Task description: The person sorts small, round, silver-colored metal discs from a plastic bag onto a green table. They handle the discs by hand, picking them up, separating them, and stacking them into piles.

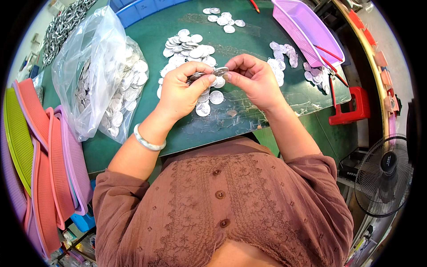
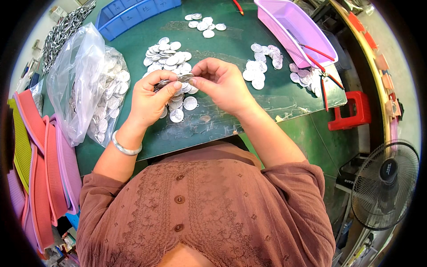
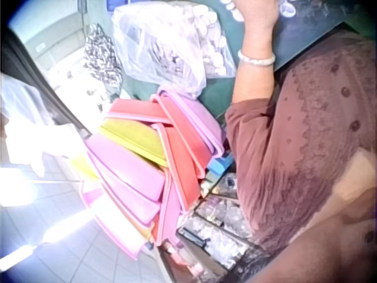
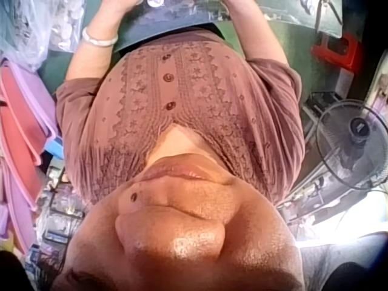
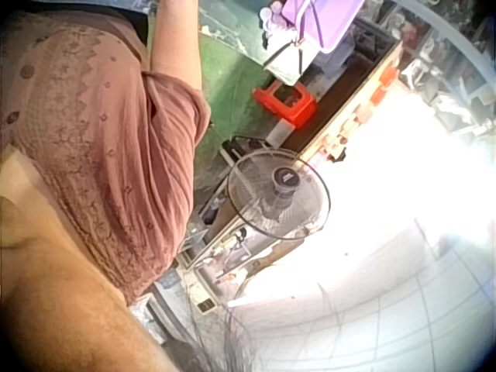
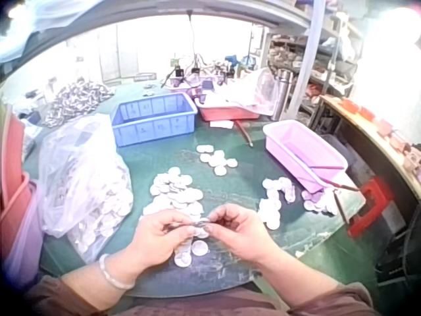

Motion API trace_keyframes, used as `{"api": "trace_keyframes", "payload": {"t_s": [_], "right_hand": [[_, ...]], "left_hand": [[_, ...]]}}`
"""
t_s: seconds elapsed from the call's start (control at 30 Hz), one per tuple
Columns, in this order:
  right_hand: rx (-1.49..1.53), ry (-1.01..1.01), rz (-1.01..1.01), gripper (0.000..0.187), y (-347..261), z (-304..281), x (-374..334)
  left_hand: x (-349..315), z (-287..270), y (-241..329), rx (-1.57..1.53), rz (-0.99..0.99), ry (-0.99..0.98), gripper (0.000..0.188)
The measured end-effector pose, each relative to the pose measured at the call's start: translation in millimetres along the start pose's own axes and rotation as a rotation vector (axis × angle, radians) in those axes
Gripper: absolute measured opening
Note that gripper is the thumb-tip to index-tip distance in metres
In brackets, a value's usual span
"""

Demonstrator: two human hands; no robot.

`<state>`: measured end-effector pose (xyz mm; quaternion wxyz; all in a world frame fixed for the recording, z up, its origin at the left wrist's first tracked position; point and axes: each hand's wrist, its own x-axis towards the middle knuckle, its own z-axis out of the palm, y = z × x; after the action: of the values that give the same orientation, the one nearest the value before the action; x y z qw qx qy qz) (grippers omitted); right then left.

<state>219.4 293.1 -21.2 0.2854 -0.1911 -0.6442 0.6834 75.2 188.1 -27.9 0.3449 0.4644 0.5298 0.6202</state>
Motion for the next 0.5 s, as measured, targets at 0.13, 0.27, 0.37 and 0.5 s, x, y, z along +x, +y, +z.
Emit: {"api": "trace_keyframes", "payload": {"t_s": [0.13, 0.27, 0.37, 0.5], "right_hand": [[-0.055, 0.002, -0.031, 0.01, 0.4, -0.2, -0.9], [-0.094, 0.015, -0.058, 0.01, 2.6, -0.3, -0.6], [-0.14, 0.024, -0.078, 0.01, 2.2, -0.2, -0.5], [-0.142, 0.02, -0.082, 0.01, 4.1, -0.3, 0.3]], "left_hand": [[0.9, -1.1, -3.7, 0.144, 0.138, 0.037, 0.009], [3.4, -1.9, -2.7, 0.249, 0.293, 0.037, 0.009], [4.1, -2.4, -3.9, 0.259, 0.346, 0.036, 0.01], [3.1, -1.3, -1.9, 0.244, 0.352, 0.037, 0.01]]}}
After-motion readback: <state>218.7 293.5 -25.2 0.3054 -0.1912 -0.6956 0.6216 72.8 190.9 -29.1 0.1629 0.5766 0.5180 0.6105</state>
